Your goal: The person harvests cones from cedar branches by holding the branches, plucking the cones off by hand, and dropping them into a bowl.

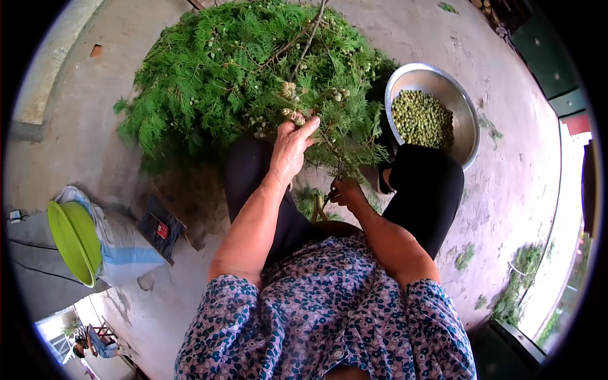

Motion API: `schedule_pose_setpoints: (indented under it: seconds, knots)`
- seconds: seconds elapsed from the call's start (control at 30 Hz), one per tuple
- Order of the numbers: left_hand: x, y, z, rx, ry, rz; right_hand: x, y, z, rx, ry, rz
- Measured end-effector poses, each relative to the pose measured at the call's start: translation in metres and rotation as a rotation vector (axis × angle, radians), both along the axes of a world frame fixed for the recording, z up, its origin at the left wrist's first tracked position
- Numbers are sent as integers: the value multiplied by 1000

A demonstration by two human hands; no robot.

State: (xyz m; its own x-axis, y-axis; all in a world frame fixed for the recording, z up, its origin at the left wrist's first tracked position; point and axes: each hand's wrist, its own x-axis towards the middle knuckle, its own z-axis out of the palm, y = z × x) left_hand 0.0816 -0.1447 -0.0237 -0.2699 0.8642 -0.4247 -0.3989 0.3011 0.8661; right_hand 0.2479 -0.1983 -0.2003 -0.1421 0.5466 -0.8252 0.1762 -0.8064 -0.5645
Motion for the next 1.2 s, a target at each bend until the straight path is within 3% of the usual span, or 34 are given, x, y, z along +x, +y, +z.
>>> schedule_pose_setpoints:
  seconds: [0.07,0.23,0.37,0.43,0.5,0.57,0.6,0.63,0.7,0.77,0.8,0.83,0.9,1.0,1.13,1.2]
  knots:
    - [4,-3,5,22,-1,-134,3,-2,16,21,-55,69]
    - [7,2,-19,67,-37,-158,11,-8,13,21,-221,154]
    - [11,3,-20,76,-14,-105,8,-8,52,269,-420,629]
    - [14,3,-11,76,21,-58,-3,-8,75,405,-796,868]
    - [13,6,-18,86,26,-50,-6,-11,95,415,-793,901]
    - [13,7,-24,97,33,-41,3,-13,88,850,-459,1199]
    - [16,7,-20,117,15,-36,3,-9,114,1053,-284,1308]
    - [17,7,-19,135,-3,-33,-1,-5,141,1050,-283,1309]
    - [16,7,-25,152,22,-44,-7,-2,172,874,-84,674]
    - [15,6,-27,171,50,-57,-14,-4,194,1184,-54,151]
    - [16,5,-25,178,92,-77,-14,5,195,1469,-158,59]
    - [16,4,-22,185,134,-98,-12,14,198,1546,-221,-22]
    - [23,2,-13,216,146,-69,-5,22,199,1441,-455,-61]
    - [23,1,-13,221,173,-76,8,28,167,1088,-319,-81]
    - [22,0,-14,173,139,-95,8,27,146,978,-111,-115]
    - [23,-1,-8,162,151,-104,3,24,144,993,-128,-113]
